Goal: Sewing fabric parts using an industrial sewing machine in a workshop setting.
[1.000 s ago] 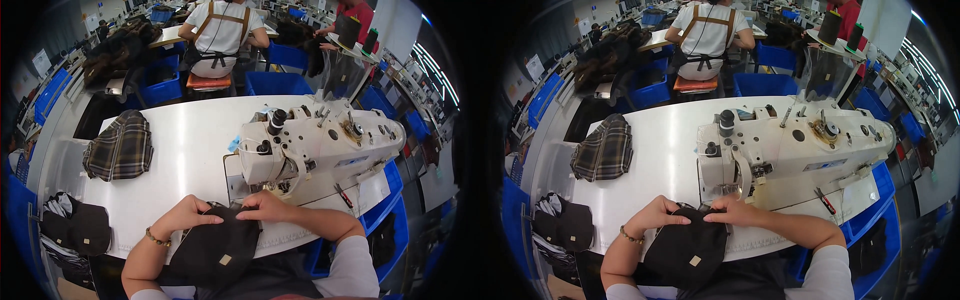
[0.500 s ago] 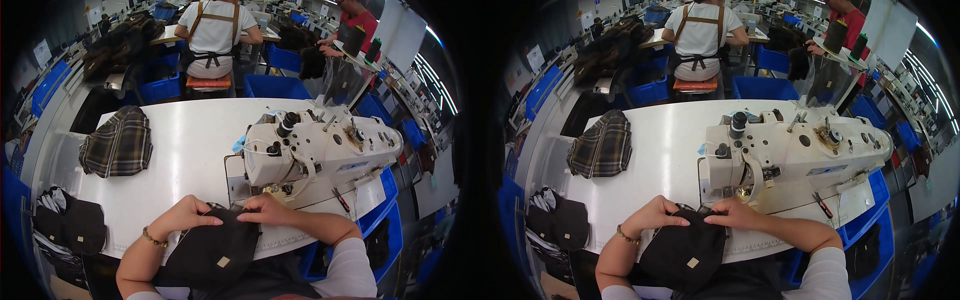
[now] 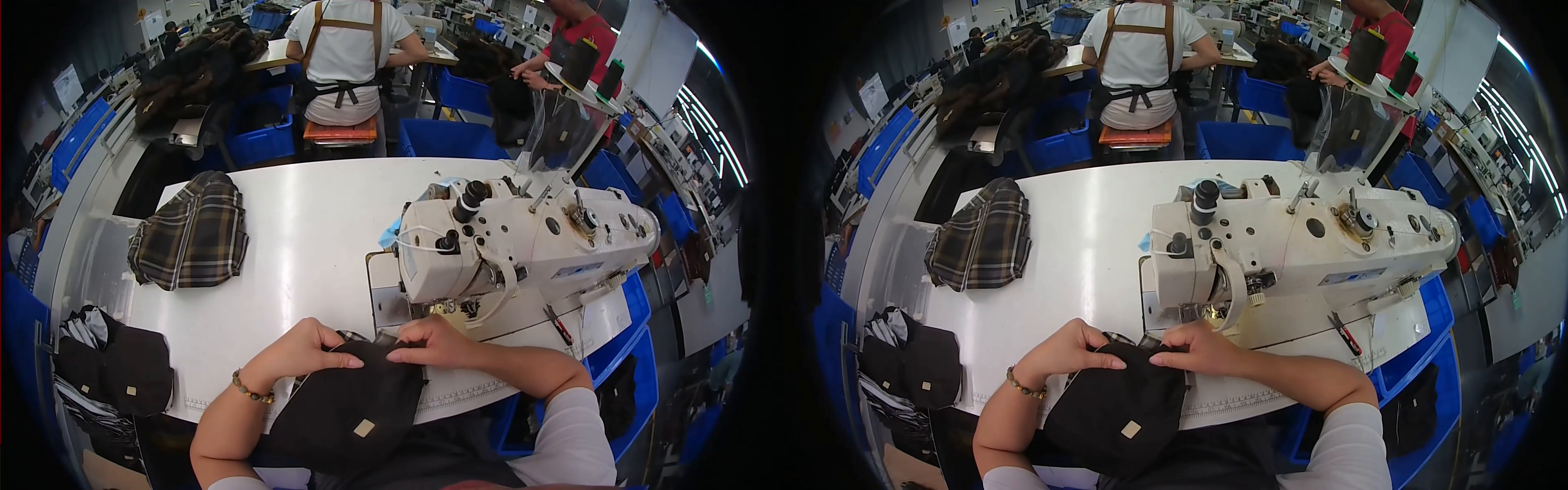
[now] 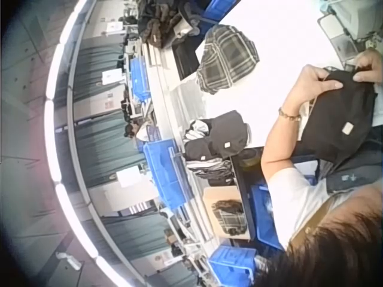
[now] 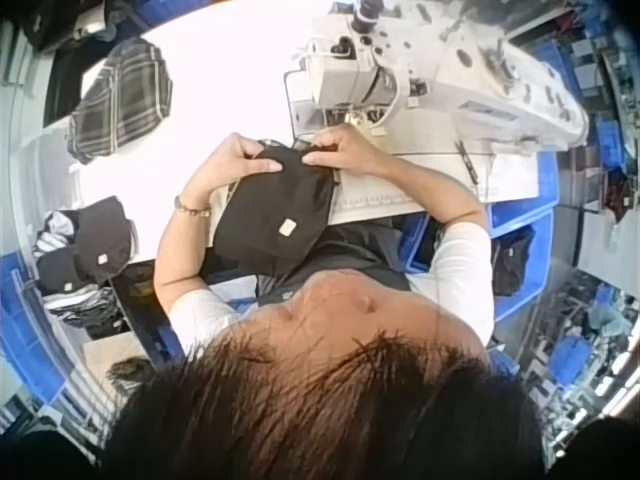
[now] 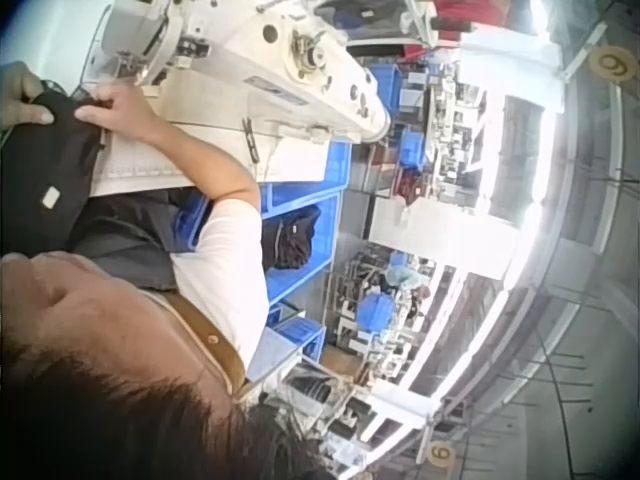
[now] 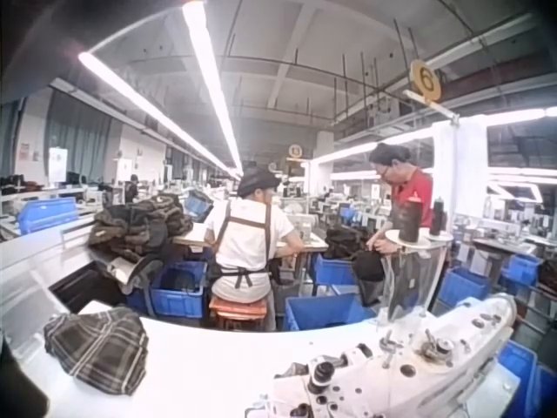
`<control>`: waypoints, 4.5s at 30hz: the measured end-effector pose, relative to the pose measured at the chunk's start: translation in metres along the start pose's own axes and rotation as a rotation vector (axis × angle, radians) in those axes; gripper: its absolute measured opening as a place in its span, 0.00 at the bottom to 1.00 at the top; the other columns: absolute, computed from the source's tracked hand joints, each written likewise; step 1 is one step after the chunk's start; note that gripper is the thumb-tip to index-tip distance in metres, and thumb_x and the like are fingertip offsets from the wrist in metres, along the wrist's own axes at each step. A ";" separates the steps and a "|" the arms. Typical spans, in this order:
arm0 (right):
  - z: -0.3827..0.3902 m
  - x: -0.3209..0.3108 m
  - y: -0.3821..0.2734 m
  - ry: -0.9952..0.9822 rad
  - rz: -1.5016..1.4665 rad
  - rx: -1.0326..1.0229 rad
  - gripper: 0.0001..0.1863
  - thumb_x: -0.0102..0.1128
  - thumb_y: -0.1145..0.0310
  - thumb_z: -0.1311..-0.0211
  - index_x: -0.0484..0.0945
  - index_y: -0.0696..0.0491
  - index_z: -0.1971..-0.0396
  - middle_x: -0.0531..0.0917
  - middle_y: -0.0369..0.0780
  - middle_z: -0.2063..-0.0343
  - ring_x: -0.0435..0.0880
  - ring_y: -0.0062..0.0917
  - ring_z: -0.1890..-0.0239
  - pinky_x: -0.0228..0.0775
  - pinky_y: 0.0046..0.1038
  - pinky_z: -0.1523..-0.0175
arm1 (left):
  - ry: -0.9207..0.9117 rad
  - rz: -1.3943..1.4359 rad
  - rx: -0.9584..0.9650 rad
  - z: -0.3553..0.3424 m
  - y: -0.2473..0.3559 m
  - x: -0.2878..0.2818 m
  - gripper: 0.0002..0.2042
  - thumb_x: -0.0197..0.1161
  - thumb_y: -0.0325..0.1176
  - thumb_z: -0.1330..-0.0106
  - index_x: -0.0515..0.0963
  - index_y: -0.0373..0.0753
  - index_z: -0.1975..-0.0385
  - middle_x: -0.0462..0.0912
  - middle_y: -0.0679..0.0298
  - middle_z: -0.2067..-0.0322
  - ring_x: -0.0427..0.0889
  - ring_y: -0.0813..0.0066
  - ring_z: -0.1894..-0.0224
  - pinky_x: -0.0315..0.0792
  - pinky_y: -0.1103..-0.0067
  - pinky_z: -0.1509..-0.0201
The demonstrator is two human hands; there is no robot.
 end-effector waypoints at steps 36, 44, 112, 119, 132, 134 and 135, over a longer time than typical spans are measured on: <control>0.002 0.005 -0.009 -0.043 -0.059 -0.157 0.20 0.68 0.65 0.39 0.67 0.58 0.81 0.67 0.36 0.83 0.65 0.21 0.79 0.57 0.27 0.72 | -0.015 -0.022 0.000 0.002 0.005 0.000 0.14 0.76 0.38 0.44 0.85 0.31 0.71 0.80 0.69 0.82 0.70 0.87 0.78 0.68 0.83 0.72; 0.003 0.004 -0.005 -0.062 -0.062 -0.117 0.21 0.66 0.63 0.37 0.67 0.59 0.80 0.66 0.35 0.82 0.64 0.17 0.79 0.56 0.25 0.73 | -0.023 0.012 -0.012 0.003 0.009 0.000 0.13 0.75 0.36 0.43 0.86 0.31 0.70 0.82 0.71 0.81 0.71 0.89 0.77 0.69 0.85 0.72; 0.002 0.004 0.012 -0.034 0.053 -0.008 0.20 0.58 0.59 0.34 0.73 0.61 0.77 0.73 0.42 0.80 0.76 0.27 0.76 0.67 0.31 0.68 | -0.161 -0.170 0.003 -0.020 0.017 0.004 0.19 0.71 0.43 0.38 0.80 0.31 0.79 0.66 0.77 0.86 0.59 0.86 0.79 0.61 0.81 0.75; 0.003 0.006 -0.006 -0.028 0.024 -0.118 0.14 0.64 0.66 0.38 0.74 0.60 0.75 0.73 0.41 0.78 0.74 0.27 0.75 0.65 0.28 0.69 | -0.193 -0.292 0.019 -0.010 0.011 0.005 0.26 0.72 0.44 0.39 0.67 0.33 0.88 0.57 0.69 0.89 0.54 0.81 0.81 0.56 0.77 0.78; -0.007 0.006 -0.008 -0.047 0.043 -0.166 0.19 0.61 0.64 0.34 0.68 0.61 0.78 0.68 0.42 0.80 0.68 0.26 0.77 0.62 0.30 0.68 | -0.213 -0.257 -0.002 -0.016 -0.003 -0.005 0.22 0.74 0.43 0.41 0.74 0.32 0.85 0.61 0.73 0.89 0.57 0.84 0.81 0.57 0.79 0.78; -0.007 0.005 -0.009 -0.026 0.034 -0.173 0.19 0.61 0.64 0.34 0.69 0.61 0.78 0.68 0.42 0.81 0.68 0.26 0.77 0.62 0.30 0.69 | -0.212 -0.259 0.000 -0.015 -0.002 -0.005 0.22 0.74 0.43 0.41 0.75 0.32 0.85 0.62 0.73 0.89 0.58 0.84 0.81 0.58 0.80 0.77; -0.006 0.003 -0.009 -0.007 0.030 -0.179 0.19 0.61 0.64 0.34 0.69 0.61 0.78 0.68 0.41 0.82 0.68 0.26 0.78 0.62 0.30 0.69 | -0.212 -0.250 -0.001 -0.016 0.000 -0.004 0.21 0.74 0.43 0.41 0.77 0.32 0.84 0.63 0.73 0.88 0.58 0.84 0.81 0.59 0.80 0.77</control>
Point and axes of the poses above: each hand's wrist, its own z-axis away from the middle knuckle, its own x-axis out of the palm, y = z × x, the point moved 8 cm from there along -z, towards the middle knuckle
